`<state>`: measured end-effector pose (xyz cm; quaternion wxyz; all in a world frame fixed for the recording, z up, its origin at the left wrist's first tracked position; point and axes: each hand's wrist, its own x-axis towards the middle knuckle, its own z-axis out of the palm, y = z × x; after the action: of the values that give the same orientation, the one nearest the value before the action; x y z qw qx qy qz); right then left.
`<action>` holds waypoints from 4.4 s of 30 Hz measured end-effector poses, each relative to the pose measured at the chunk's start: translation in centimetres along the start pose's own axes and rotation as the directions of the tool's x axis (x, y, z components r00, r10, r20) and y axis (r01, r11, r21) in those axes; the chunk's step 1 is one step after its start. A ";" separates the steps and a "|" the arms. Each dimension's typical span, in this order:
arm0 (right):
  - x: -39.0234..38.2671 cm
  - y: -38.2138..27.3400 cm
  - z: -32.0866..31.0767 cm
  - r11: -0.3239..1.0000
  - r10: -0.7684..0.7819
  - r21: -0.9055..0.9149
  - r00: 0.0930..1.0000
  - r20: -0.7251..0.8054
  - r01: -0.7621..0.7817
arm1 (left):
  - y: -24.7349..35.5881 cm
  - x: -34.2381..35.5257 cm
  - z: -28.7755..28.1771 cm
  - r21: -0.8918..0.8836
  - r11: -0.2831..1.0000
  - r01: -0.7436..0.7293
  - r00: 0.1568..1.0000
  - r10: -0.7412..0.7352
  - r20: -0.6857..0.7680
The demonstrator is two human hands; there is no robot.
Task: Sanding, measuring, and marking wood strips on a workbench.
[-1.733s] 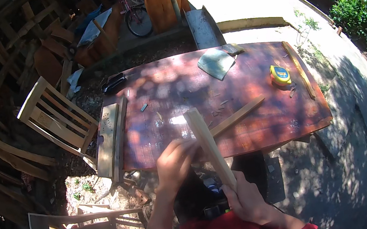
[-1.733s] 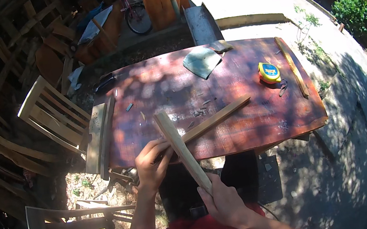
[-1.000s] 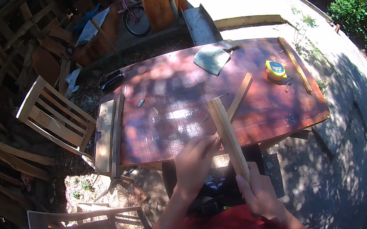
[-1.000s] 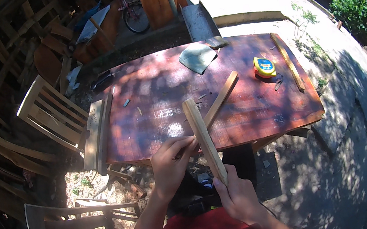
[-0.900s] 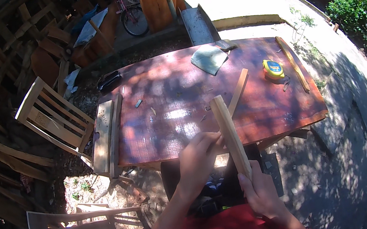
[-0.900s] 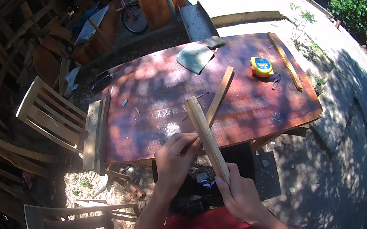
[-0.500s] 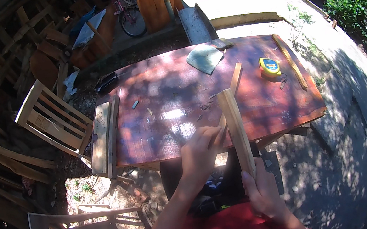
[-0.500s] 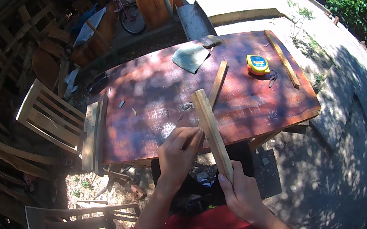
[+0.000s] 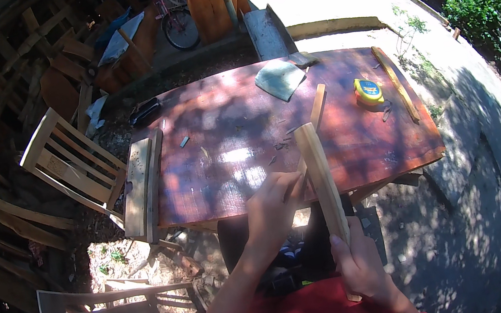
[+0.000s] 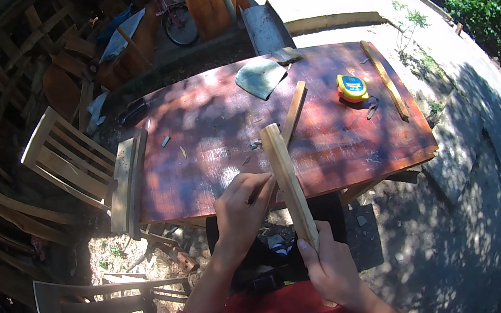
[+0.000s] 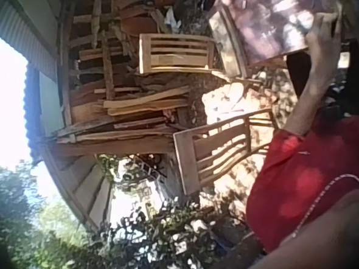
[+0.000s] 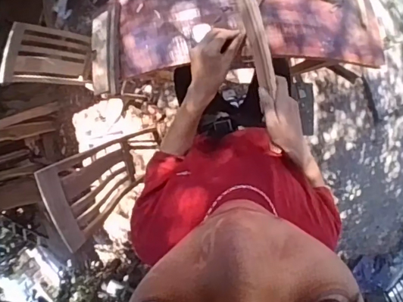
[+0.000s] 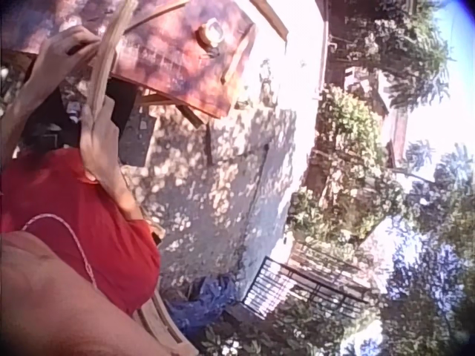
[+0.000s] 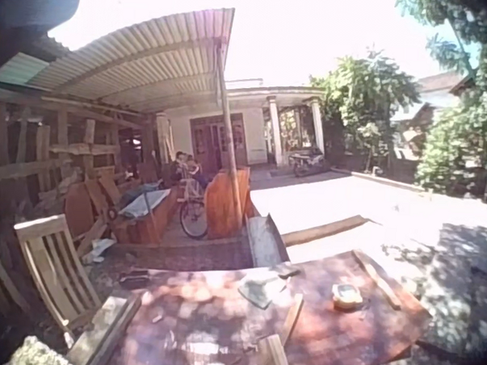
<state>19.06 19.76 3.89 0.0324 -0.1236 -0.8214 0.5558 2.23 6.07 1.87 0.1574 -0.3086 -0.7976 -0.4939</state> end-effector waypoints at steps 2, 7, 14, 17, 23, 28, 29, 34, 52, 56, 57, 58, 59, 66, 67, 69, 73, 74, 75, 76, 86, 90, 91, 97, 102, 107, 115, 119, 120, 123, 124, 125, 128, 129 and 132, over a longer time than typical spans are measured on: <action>-0.2 -1.1 -0.1 0.997 0.052 0.061 0.998 -0.023 -0.050 | -0.1 -0.1 0.0 -0.001 1.000 0.007 1.000 -0.007 0.002; 0.6 1.5 1.1 0.995 -0.008 -0.095 1.000 0.020 0.009 | -0.1 0.1 0.3 -0.002 1.000 -0.017 0.999 0.017 -0.031; 0.2 0.0 1.0 0.994 0.016 0.107 0.995 -0.095 -0.006 | 0.1 -0.1 0.1 -0.001 1.000 0.013 1.000 -0.013 -0.020; 0.6 0.7 0.6 0.996 -0.030 -0.087 0.999 0.023 0.031 | -0.1 -0.1 0.2 -0.033 0.999 0.035 0.999 -0.035 -0.021; 0.6 0.1 0.9 0.999 0.036 0.026 0.997 -0.067 -0.034 | -0.6 -0.1 0.2 0.044 0.999 -0.026 0.999 0.028 -0.039; 0.8 -0.2 -0.1 0.993 0.048 0.107 0.995 -0.087 -0.039 | -0.3 0.1 0.1 0.047 0.999 -0.008 1.000 0.010 -0.026; 0.6 0.1 0.0 0.988 0.026 0.153 0.993 -0.118 -0.008 | -0.2 0.1 0.0 0.057 0.998 -0.018 1.000 0.019 -0.017; 1.4 -0.1 0.2 0.998 -0.020 0.058 0.999 0.034 0.018 | -0.1 0.1 0.3 0.041 0.999 -0.009 0.999 0.011 -0.034; 0.7 0.3 0.0 0.977 0.052 0.209 0.999 -0.007 -0.050 | 0.0 0.1 0.3 0.126 0.991 -0.035 0.997 0.043 -0.065; 1.0 -0.2 -0.4 0.995 0.074 0.062 0.988 0.139 -0.084 | 0.5 0.0 0.0 0.118 0.992 0.039 0.998 -0.033 -0.052; 0.9 -0.6 -0.5 0.994 0.076 0.063 0.987 0.141 -0.085 | 0.5 0.0 -0.1 0.119 0.992 0.042 0.998 -0.036 -0.051; 0.8 -1.0 -0.6 0.989 0.066 0.126 0.994 0.084 -0.077 | 0.5 0.1 -0.1 0.140 0.990 0.029 0.999 -0.023 -0.045; 0.7 -1.2 -0.7 0.980 0.059 0.189 0.998 0.023 -0.063 | 0.5 0.2 -0.1 0.158 0.987 0.012 0.999 -0.006 -0.039; 1.8 -0.4 -1.8 0.998 0.037 0.044 0.977 0.211 -0.047 | 0.4 0.1 -0.1 0.139 0.989 0.054 0.998 -0.050 -0.032; 1.8 -0.2 -1.6 0.998 -0.006 0.070 0.992 0.128 -0.003 | -0.3 0.1 0.0 0.165 0.986 -0.020 0.999 0.027 -0.042; 2.3 -1.1 -2.2 1.000 -0.010 -0.020 0.998 0.068 0.011 | -0.5 0.0 0.0 0.194 0.977 -0.091 0.994 0.103 -0.049; 3.7 -0.4 -2.4 0.944 -0.198 -0.275 0.980 -0.033 0.182 | -0.4 0.2 -0.1 0.268 0.956 -0.123 0.988 0.143 -0.055; 4.0 -0.4 -2.6 0.904 -0.223 -0.369 0.975 0.027 0.217 | -0.5 0.2 -0.1 0.296 0.944 -0.148 0.983 0.173 -0.062; 4.3 -0.9 -2.7 0.904 -0.221 -0.369 0.975 0.028 0.215 | -0.5 0.3 -0.1 0.296 0.944 -0.147 0.983 0.172 -0.061; 4.5 -1.7 -2.8 0.882 -0.168 -0.435 0.983 0.071 0.182 | -0.4 0.4 -0.2 0.273 0.954 -0.127 0.987 0.147 -0.057; 4.7 -1.3 -2.2 0.775 -0.184 -0.598 0.978 0.094 0.204 | 0.0 0.3 -0.4 0.264 0.964 -0.029 0.999 0.039 -0.031; 4.5 -1.3 -1.8 0.773 -0.208 -0.597 0.975 0.082 0.215 | -1.7 0.5 -0.6 0.048 0.986 0.159 0.984 -0.154 -0.083; 4.5 -1.2 -1.6 0.776 -0.208 -0.596 0.976 0.067 0.207 | -1.6 0.3 -0.5 0.023 0.983 0.181 0.980 -0.179 -0.087; 4.2 -0.9 -2.6 0.779 -0.207 -0.588 0.974 0.091 0.220 | -0.5 1.0 -1.5 0.242 0.970 -0.028 0.999 0.019 0.039; 4.2 -0.8 -3.5 0.796 -0.229 -0.558 0.970 0.076 0.232 | -1.1 2.4 -3.1 0.330 0.878 -0.347 0.931 0.280 0.234; 5.5 -2.2 -3.4 0.769 -0.145 -0.607 0.980 0.137 0.199 | -2.0 4.0 -5.8 0.275 0.745 -0.608 0.755 0.437 0.489; 5.8 -2.2 -1.6 0.799 -0.157 -0.568 0.980 0.121 0.198 | -1.0 0.8 -3.4 0.352 0.923 -0.159 0.984 0.118 0.134; 5.8 -3.1 -1.3 0.759 -0.096 -0.629 0.984 0.150 0.170 | -1.0 -0.3 -2.1 0.377 0.919 -0.111 0.993 0.120 0.001; 5.8 -3.1 -1.3 0.759 -0.087 -0.630 0.985 0.151 0.164 | -1.0 -0.4 -2.1 0.380 0.919 -0.101 0.994 0.111 -0.006; 5.9 -2.9 -1.2 0.763 -0.083 -0.627 0.985 0.149 0.159 | -1.0 -0.4 -1.9 0.384 0.920 -0.076 0.996 0.089 -0.017; 5.9 -2.9 -1.2 0.768 -0.080 -0.622 0.986 0.143 0.153 | -1.0 -0.4 -1.8 0.386 0.920 -0.067 0.996 0.082 -0.023; 5.9 -2.8 -1.2 0.773 -0.079 -0.618 0.988 0.136 0.147 | -0.9 -0.4 -1.8 0.386 0.920 -0.065 0.997 0.078 -0.019; 5.8 -2.9 -1.1 0.762 -0.051 -0.634 0.988 0.143 0.131 | -0.9 -0.4 -1.6 0.384 0.921 -0.061 0.996 0.080 -0.034; 5.9 -2.9 -1.1 0.765 -0.045 -0.632 0.989 0.141 0.125 | -1.1 -0.3 -1.6 0.393 0.917 -0.061 0.996 0.082 -0.039; 6.0 -3.0 -1.3 0.777 -0.018 -0.621 0.989 0.148 0.107 | -1.0 -0.4 -1.6 0.414 0.909 -0.046 0.997 0.070 -0.043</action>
<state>13.02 21.26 6.66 -0.0469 -0.0624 -0.9633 0.2566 1.79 4.23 1.68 0.2562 -0.2778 -0.8695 -0.3182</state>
